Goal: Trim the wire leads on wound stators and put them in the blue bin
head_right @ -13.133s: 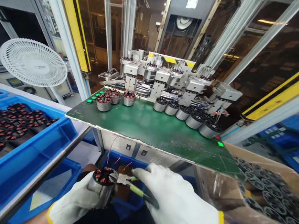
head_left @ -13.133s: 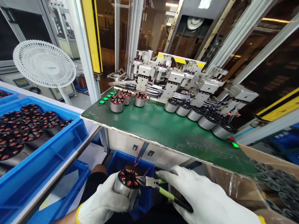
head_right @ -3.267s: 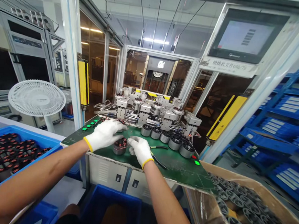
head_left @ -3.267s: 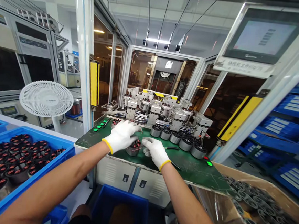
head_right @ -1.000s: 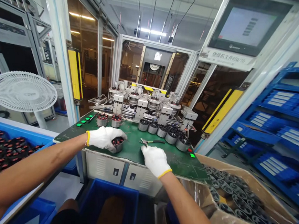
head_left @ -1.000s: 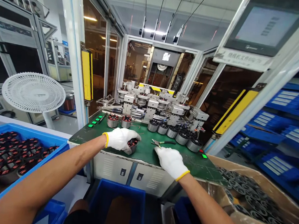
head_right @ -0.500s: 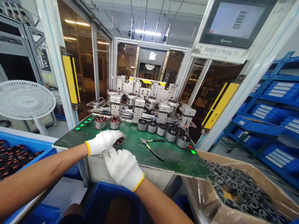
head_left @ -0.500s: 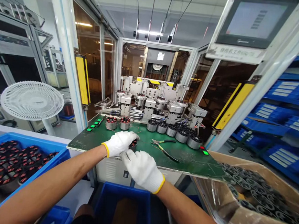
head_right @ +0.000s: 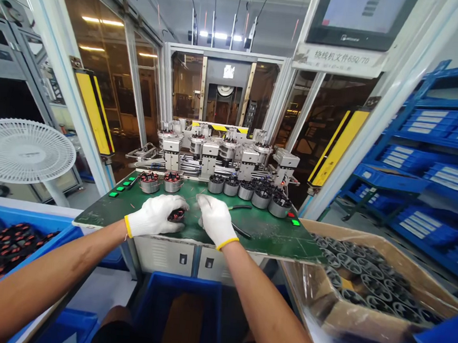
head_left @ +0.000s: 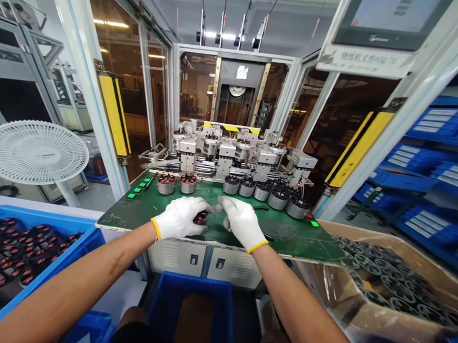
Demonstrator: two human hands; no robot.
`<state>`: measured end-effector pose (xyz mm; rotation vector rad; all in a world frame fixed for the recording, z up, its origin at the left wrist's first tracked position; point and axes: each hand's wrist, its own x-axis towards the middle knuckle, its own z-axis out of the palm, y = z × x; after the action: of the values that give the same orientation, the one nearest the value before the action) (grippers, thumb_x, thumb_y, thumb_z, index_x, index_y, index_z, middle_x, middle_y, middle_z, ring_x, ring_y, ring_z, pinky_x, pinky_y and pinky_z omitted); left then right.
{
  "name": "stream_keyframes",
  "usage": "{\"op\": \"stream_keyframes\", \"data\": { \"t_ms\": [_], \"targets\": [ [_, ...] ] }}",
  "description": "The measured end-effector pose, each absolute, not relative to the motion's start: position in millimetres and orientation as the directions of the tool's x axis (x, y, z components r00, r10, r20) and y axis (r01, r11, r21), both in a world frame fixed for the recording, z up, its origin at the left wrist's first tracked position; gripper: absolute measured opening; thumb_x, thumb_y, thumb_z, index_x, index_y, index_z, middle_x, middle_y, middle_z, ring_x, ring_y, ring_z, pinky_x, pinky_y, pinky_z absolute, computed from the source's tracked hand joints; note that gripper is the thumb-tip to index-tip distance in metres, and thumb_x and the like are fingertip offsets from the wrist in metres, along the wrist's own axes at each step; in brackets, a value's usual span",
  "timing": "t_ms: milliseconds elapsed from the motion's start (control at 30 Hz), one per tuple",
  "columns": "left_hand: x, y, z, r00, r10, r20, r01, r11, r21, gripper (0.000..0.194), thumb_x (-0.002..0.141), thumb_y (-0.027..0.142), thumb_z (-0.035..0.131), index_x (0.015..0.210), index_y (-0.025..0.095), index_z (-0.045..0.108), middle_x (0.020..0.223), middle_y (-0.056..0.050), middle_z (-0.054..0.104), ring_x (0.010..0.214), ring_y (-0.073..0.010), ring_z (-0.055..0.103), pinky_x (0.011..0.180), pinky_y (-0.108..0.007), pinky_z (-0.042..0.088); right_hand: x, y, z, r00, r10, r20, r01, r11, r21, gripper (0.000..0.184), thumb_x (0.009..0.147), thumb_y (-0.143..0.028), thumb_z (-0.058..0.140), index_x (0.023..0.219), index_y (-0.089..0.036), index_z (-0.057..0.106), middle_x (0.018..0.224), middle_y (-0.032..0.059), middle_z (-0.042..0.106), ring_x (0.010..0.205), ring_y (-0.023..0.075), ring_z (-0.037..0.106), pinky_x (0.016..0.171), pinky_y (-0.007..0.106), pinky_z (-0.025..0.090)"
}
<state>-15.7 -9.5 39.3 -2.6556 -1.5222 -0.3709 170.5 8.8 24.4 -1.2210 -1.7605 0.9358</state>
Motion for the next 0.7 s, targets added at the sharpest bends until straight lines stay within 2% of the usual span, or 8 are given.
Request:
{"op": "stream_keyframes", "data": {
  "t_ms": [100, 167, 233, 400, 500, 567, 700],
  "targets": [
    [-14.2, -8.5, 36.5, 0.462, 0.847, 0.262, 0.869, -0.492, 0.058, 0.040, 0.071, 0.044, 0.061, 0.108, 0.029, 0.059, 0.107, -0.002, 0.063, 0.096, -0.0245, 0.060, 0.076, -0.031, 0.046, 174.5, 0.7, 20.6, -0.407, 0.908, 0.101, 0.565, 0.337, -0.753, 0.024, 0.085, -0.026, 0.042, 0.092, -0.017, 0.064, 0.067, -0.0012, 0.061, 0.046, 0.0091, 0.048, 0.047, 0.021, 0.034],
    [-11.6, -8.4, 35.3, 0.430, 0.862, 0.267, 0.887, -0.458, 0.050, 0.038, 0.071, 0.044, 0.061, 0.107, 0.029, 0.059, 0.106, -0.003, 0.063, 0.095, -0.0249, 0.061, 0.073, -0.031, 0.046, 174.2, -9.2, 19.4, -0.495, 0.858, 0.141, 0.617, 0.461, -0.638, 0.022, 0.085, -0.021, 0.043, 0.077, -0.016, 0.063, 0.062, -0.0009, 0.059, 0.055, 0.0105, 0.050, 0.052, 0.021, 0.033],
    [-8.0, -8.8, 34.4, 0.391, 0.884, 0.257, 0.909, -0.415, 0.046, 0.039, 0.071, 0.045, 0.061, 0.106, 0.029, 0.060, 0.105, -0.003, 0.063, 0.093, -0.0250, 0.061, 0.071, -0.031, 0.045, 169.8, -23.7, 19.3, -0.502, 0.836, 0.222, 0.632, 0.530, -0.565, 0.027, 0.087, -0.022, 0.042, 0.070, -0.016, 0.061, 0.065, 0.0003, 0.060, 0.062, 0.0115, 0.051, 0.056, 0.021, 0.033],
    [0.2, -11.3, 32.8, 0.308, 0.910, 0.276, 0.947, -0.321, 0.000, 0.038, 0.075, 0.052, 0.057, 0.103, 0.026, 0.060, 0.100, -0.005, 0.062, 0.086, -0.0241, 0.061, 0.069, -0.032, 0.044, 141.3, -67.0, 12.8, -0.476, 0.849, 0.231, 0.652, 0.517, -0.555, 0.026, 0.090, -0.022, 0.041, 0.080, -0.016, 0.064, 0.075, 0.0024, 0.066, 0.068, 0.0126, 0.056, 0.061, 0.022, 0.034],
    [1.4, -13.6, 32.6, 0.327, 0.897, 0.298, 0.942, -0.333, -0.033, 0.037, 0.079, 0.053, 0.052, 0.103, 0.025, 0.060, 0.098, -0.006, 0.061, 0.084, -0.0234, 0.061, 0.068, -0.031, 0.043, 123.6, -81.4, 4.6, -0.458, 0.858, 0.233, 0.710, 0.511, -0.484, 0.026, 0.092, -0.027, 0.041, 0.088, -0.019, 0.065, 0.080, 0.0022, 0.068, 0.069, 0.0139, 0.059, 0.059, 0.023, 0.033],
    [0.7, -14.2, 32.4, 0.347, 0.883, 0.316, 0.935, -0.352, -0.042, 0.038, 0.082, 0.053, 0.048, 0.103, 0.024, 0.059, 0.098, -0.006, 0.061, 0.083, -0.0231, 0.061, 0.067, -0.031, 0.043, 118.3, -85.0, 5.3, -0.471, 0.851, 0.232, 0.763, 0.525, -0.377, 0.029, 0.094, -0.030, 0.037, 0.093, -0.021, 0.065, 0.080, 0.0031, 0.069, 0.070, 0.0157, 0.061, 0.058, 0.024, 0.034],
    [-2.5, -9.9, 28.1, 0.373, 0.869, 0.326, 0.923, -0.384, -0.031, 0.037, 0.086, 0.053, 0.042, 0.102, 0.025, 0.059, 0.097, -0.006, 0.061, 0.082, -0.0219, 0.061, 0.066, -0.030, 0.042, 126.1, -86.1, 33.7, -0.531, 0.817, 0.224, 0.833, 0.552, -0.042, 0.035, 0.094, -0.037, 0.036, 0.099, -0.016, 0.063, 0.077, 0.0092, 0.067, 0.067, 0.0207, 0.063, 0.057, 0.027, 0.038]
  ]
}}
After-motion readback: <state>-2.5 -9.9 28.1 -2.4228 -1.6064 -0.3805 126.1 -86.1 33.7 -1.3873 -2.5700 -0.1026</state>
